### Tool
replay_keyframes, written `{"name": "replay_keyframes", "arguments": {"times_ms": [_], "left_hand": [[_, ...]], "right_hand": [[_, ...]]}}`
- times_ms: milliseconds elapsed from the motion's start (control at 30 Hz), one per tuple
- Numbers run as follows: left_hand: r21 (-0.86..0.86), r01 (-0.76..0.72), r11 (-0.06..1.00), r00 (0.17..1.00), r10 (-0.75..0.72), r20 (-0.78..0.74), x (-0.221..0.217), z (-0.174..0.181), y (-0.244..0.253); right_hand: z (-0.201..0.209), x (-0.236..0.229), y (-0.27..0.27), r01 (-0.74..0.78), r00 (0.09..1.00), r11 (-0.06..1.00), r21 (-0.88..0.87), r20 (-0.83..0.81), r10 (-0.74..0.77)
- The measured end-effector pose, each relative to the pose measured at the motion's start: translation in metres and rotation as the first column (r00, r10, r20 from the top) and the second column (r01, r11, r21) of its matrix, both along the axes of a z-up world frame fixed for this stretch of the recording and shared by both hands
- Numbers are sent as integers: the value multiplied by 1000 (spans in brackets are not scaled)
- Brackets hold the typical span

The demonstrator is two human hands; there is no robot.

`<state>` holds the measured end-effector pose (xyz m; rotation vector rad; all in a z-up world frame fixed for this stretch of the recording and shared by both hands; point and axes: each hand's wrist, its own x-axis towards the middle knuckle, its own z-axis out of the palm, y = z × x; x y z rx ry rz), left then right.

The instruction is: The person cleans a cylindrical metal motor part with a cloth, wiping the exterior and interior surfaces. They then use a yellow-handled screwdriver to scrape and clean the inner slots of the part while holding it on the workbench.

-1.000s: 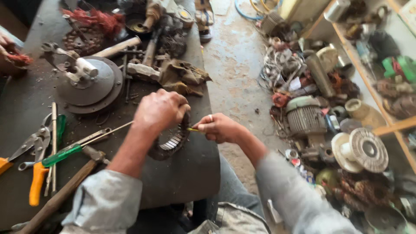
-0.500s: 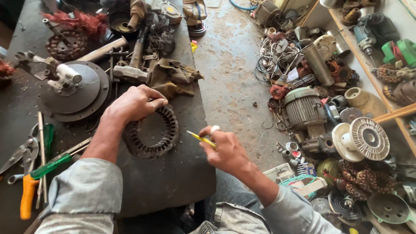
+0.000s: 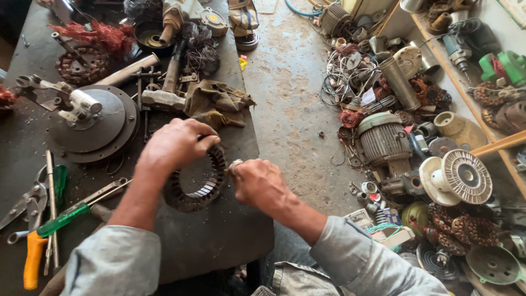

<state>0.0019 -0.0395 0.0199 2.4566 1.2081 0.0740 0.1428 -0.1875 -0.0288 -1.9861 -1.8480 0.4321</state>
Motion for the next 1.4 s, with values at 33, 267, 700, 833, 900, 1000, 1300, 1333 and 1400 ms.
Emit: {"name": "replay_keyframes", "arguments": {"times_ms": [33,267,700,833,900,1000,1300,1333,1400], "left_hand": [[36,18,999,1000,-17,-12,5,0,-2],[39,67,997,995,-64,-78,11,9,-9],[-5,182,983,983,-182,-4,11,-14,21],[-248,35,968,999,-37,-5,-3,-10,30],[-307,-3,952,1000,10,19,-11,-13,31],[-210,96,973,977,-52,209,-32,-25,32],[-195,-93,976,895,168,414,-80,-30,-18],[-90,-40,995,883,78,464,-80,-29,-21],[69,14,998,869,-46,492,-81,-27,-26]], "right_hand": [[-5,-3,5,-24,995,1000,-18,93,26],[-32,22,13,-142,940,975,173,-286,187],[-18,21,-72,316,829,949,-5,-484,-279],[-58,28,-83,316,685,942,-109,-661,-306],[-78,20,-90,315,630,943,-103,-720,-289],[-94,2,-95,375,652,926,-30,-702,-286],[-112,2,-100,340,738,930,137,-652,-173],[-113,3,-100,335,734,933,133,-658,-170],[-114,3,-101,326,731,935,137,-664,-157]]}}
